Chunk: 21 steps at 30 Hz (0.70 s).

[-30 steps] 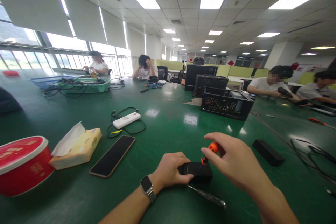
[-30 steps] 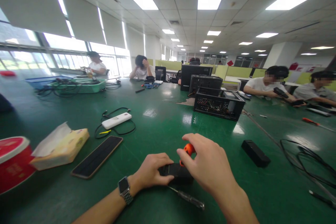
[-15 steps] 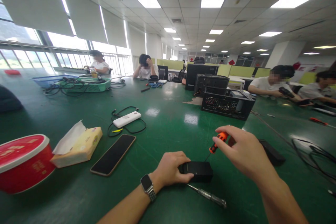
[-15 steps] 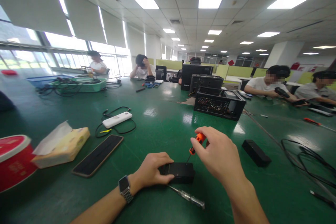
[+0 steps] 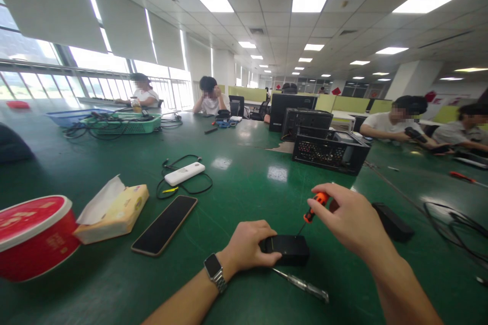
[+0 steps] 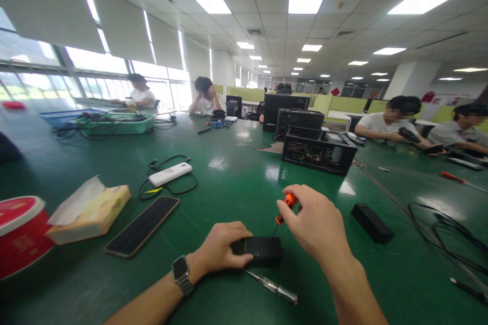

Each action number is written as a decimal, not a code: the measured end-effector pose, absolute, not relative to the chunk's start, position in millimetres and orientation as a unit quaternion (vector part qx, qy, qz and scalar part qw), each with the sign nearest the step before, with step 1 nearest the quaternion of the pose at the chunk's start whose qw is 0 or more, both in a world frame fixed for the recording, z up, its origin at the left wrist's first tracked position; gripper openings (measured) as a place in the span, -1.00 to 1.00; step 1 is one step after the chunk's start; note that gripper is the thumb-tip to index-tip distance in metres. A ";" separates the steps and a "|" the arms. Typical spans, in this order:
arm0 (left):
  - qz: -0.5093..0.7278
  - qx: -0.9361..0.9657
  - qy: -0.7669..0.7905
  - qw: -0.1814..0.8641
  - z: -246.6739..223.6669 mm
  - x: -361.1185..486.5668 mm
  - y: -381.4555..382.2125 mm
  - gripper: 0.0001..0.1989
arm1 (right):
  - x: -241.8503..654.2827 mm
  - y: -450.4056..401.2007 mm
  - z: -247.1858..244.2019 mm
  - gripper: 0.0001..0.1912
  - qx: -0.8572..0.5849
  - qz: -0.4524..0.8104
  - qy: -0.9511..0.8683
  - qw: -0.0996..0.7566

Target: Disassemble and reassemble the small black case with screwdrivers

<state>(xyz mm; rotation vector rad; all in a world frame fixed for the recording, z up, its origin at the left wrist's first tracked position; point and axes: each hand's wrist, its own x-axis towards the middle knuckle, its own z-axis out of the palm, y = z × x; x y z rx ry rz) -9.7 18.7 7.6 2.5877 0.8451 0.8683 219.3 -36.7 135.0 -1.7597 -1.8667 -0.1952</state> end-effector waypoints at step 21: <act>0.304 0.893 0.296 0.150 7.4 -9.6 17.8 -0.66 | 217.8 -40.7 137.5 -0.77 -0.628 -0.065 -0.719 0.292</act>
